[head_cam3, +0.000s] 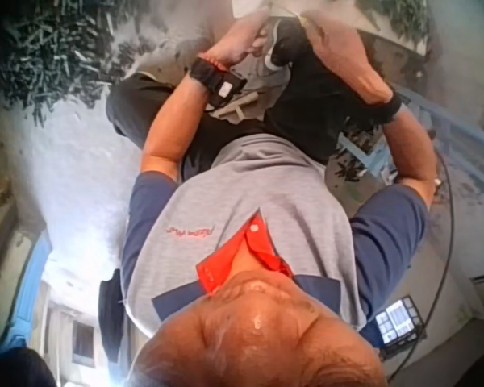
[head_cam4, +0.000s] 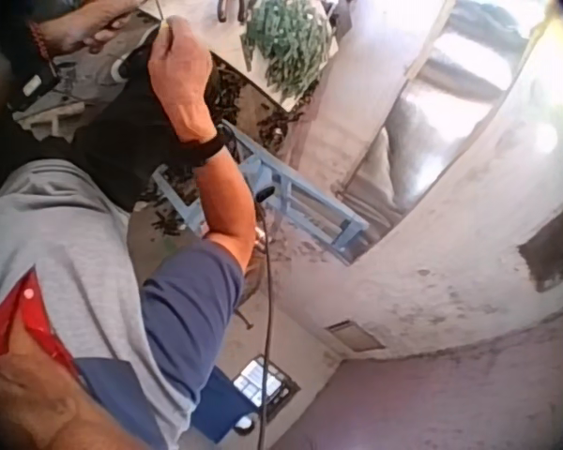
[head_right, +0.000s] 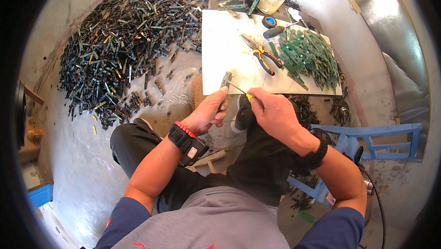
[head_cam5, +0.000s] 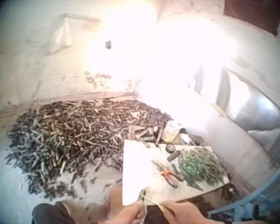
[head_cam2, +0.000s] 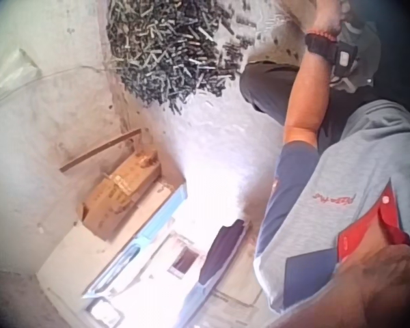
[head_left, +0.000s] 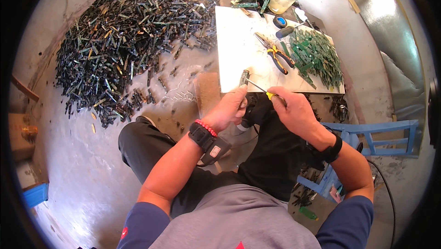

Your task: The person sits on the floor and uses a screwdriver and pliers to remove components from green circuit boards. They pry off parts and place them on a white table, while a large pile of debris accumulates on the floor.

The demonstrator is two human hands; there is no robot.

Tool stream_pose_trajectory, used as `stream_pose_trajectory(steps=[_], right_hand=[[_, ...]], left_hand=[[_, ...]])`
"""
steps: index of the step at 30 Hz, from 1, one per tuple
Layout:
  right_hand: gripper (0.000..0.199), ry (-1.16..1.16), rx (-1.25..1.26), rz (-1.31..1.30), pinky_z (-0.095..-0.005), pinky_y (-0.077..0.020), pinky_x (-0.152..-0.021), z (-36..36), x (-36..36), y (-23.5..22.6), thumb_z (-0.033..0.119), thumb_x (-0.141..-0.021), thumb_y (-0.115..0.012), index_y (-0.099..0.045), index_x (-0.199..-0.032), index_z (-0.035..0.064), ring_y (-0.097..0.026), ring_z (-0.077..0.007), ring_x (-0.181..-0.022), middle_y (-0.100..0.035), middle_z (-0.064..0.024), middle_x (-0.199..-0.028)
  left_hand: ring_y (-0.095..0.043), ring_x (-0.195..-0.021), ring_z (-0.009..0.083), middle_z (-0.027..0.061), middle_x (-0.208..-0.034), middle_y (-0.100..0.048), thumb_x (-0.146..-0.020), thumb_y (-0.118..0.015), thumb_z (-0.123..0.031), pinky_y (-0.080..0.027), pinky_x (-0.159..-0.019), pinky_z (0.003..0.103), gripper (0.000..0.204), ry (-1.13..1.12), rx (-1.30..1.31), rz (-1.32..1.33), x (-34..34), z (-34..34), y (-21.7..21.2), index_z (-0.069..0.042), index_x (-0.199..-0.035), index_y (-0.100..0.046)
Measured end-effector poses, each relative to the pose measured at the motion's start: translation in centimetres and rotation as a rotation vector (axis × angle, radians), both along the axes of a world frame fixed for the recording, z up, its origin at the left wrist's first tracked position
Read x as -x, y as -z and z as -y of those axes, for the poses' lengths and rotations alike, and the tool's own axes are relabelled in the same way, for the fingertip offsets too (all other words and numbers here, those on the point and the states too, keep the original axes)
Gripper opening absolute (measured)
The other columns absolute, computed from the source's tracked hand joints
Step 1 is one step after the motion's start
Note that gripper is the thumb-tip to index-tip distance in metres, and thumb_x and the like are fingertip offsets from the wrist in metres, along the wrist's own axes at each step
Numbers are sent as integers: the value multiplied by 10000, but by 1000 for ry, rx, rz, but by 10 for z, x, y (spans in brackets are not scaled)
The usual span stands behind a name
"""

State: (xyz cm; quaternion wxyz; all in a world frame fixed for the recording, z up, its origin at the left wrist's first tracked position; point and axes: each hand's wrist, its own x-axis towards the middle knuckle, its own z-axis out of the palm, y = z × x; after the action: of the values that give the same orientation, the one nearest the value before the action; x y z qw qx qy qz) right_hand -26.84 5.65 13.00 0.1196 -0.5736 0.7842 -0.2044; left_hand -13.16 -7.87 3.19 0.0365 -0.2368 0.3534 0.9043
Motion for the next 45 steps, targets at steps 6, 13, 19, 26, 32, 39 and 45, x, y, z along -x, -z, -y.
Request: stream_pose_trajectory(steps=[6, 13, 19, 26, 32, 39, 45], right_hand=[[256, -107, -135, -525, -344, -482, -465, 2, -18, -5, 120, -850, -573, -579, -1105, 94, -590, -269, -518, -543, -92, -607], [251, -56, 58, -280, -315, -463, -444, 0, -11, 14, 120, -874, -555, -585, -1111, 41, -590, -202, -512, -549, -78, -630], [194, 612, -13, 1355, -181, -242, -366, 0, -23, 6, 173, -942, -522, -576, -1102, 77, -334, -30, -433, -488, 13, -660], [258, 606, 253, 1775, -197, -313, -418, -3, -56, 33, 185, -962, -527, -508, -1205, 102, -412, -56, -500, -547, -23, -756], [252, 541, 218, 1319, -205, -276, -407, 1, -52, 39, 137, -945, -546, -581, -1184, 68, -359, -26, -483, -472, 41, -645], [254, 131, 353, -55, -308, -420, -438, 5, -48, 61, 81, -888, -568, -609, -1137, 58, -561, -227, -484, -563, -102, -632], [219, 390, 225, 929, -244, -346, -372, 2, -45, 44, 133, -927, -550, -603, -1127, 62, -456, -108, -422, -523, -7, -606]], left_hand=[[-234, -383, 85, -45, -489, -326, -953, -396, -570, -277, -442, 254, 465, -41, -81, 23, 4, 1, -10, -166, -723, -411], [-222, -362, 88, -42, -474, -322, -965, -388, -547, -273, -415, 261, 460, -32, -107, -37, 4, 5, -1, -161, -715, -414], [-221, -363, 89, -43, -475, -324, -971, -387, -526, -282, -414, 259, 449, -70, -61, -1, -1, 4, -5, -160, -712, -411], [-235, -382, 85, -38, -487, -331, -969, -379, -540, -273, -409, 252, 465, -100, 18, 39, -4, -2, -11, -155, -709, -404], [-237, -389, 88, -38, -489, -333, -966, -361, -564, -273, -409, 255, 483, -101, 57, 49, -3, -3, -9, -150, -721, -405], [-234, -387, 89, -46, -491, -334, -959, -349, -590, -268, -412, 255, 499, -90, -18, 46, -2, -6, -7, -150, -733, -415], [-214, -384, 82, -52, -486, -325, -959, -382, -569, -246, -411, 246, 477, -81, -97, 53, -4, 0, -12, -161, -712, -406]])
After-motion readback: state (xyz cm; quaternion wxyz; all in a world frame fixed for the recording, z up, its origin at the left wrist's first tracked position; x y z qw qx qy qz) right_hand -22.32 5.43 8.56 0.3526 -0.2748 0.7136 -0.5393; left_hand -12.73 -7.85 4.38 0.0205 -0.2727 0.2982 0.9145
